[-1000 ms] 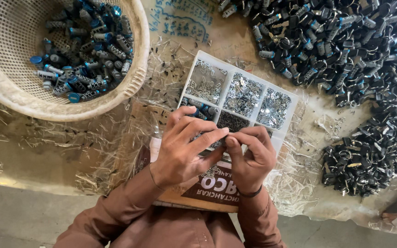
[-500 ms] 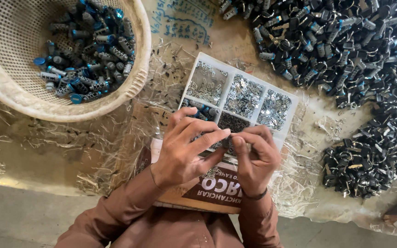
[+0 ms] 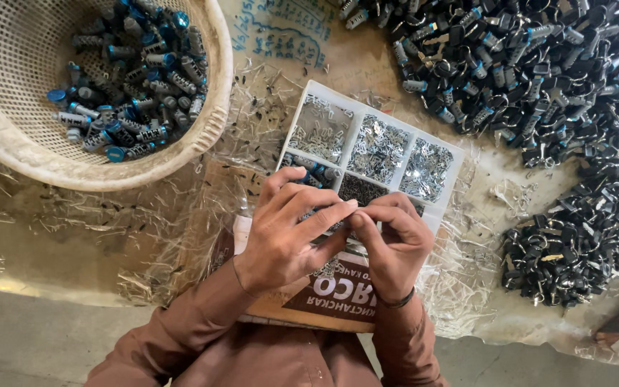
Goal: The person sits at a workbench and assembles small metal and rubber components by hand, fitting parts together one at a time and placing finished pieces into a compartmented plastic organizer box. Baskets and piles of similar parts surround the work area on the table.
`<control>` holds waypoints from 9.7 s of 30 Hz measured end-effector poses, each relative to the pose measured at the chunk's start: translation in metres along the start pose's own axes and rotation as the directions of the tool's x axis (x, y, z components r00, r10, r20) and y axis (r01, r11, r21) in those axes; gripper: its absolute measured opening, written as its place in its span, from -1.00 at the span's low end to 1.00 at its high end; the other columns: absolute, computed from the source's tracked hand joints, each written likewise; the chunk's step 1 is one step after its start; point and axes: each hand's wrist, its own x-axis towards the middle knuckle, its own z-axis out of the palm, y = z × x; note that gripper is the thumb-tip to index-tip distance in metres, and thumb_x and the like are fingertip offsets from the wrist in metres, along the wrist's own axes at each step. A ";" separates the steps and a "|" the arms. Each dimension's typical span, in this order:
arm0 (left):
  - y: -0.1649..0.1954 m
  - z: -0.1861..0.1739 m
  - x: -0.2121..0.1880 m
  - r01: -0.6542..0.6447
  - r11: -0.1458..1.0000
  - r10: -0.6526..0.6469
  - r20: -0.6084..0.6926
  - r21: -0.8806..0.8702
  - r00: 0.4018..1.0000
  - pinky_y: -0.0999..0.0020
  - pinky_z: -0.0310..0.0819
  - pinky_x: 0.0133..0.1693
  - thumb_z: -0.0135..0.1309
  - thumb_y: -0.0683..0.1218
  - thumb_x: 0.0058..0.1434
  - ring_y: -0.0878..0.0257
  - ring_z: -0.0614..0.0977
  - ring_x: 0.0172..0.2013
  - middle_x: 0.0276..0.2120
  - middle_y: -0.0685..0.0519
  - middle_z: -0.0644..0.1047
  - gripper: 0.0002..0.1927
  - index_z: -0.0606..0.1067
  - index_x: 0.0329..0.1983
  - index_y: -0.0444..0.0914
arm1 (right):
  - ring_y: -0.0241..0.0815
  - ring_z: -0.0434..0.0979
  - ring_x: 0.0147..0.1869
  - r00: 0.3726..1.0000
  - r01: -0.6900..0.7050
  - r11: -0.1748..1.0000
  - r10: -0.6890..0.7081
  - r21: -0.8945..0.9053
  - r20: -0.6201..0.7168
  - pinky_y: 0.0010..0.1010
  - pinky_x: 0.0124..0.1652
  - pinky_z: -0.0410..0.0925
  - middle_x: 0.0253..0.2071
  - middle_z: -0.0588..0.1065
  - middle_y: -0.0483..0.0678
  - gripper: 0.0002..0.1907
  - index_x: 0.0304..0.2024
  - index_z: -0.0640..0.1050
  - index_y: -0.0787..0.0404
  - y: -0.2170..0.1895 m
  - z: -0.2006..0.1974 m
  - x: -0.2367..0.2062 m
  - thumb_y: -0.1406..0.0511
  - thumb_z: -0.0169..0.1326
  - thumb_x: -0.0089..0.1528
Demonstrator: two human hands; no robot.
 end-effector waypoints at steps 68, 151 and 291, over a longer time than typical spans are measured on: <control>-0.005 -0.006 -0.002 0.055 0.997 -0.055 -0.009 -0.059 0.998 0.01 0.30 0.27 0.39 -0.12 0.07 0.23 0.57 -0.05 -0.08 0.17 0.57 -0.55 0.60 0.06 -0.12 | -0.28 0.40 -0.17 0.991 0.127 0.967 -0.115 -0.223 0.067 -0.49 -0.20 0.24 -0.23 0.47 -0.08 -0.89 -0.19 0.64 0.28 -0.013 -0.007 0.001 0.45 0.26 0.22; 0.004 -0.003 0.003 0.048 0.993 -0.051 -0.025 -0.107 0.998 0.01 0.37 0.26 0.38 -0.12 0.12 0.15 0.61 -0.04 -0.08 0.07 0.59 -0.62 0.58 0.02 -0.18 | -0.37 0.46 -0.25 0.996 -0.082 0.996 0.081 0.021 0.021 -0.56 -0.29 0.31 -0.17 0.51 -0.09 -0.82 -0.11 0.62 0.34 0.012 -0.029 0.001 0.50 0.25 0.22; 0.053 0.002 -0.105 0.132 0.915 -0.013 0.300 -0.381 0.954 0.18 0.53 0.05 0.38 -0.20 0.04 0.10 0.61 -0.06 -0.01 0.06 0.58 -0.51 0.59 0.08 -0.18 | -0.19 0.61 -0.16 0.984 -0.013 0.993 -0.008 -0.119 -0.179 -0.47 -0.18 0.45 -0.15 0.58 0.11 -0.73 -0.05 0.57 0.37 0.014 -0.021 -0.173 0.49 0.27 0.20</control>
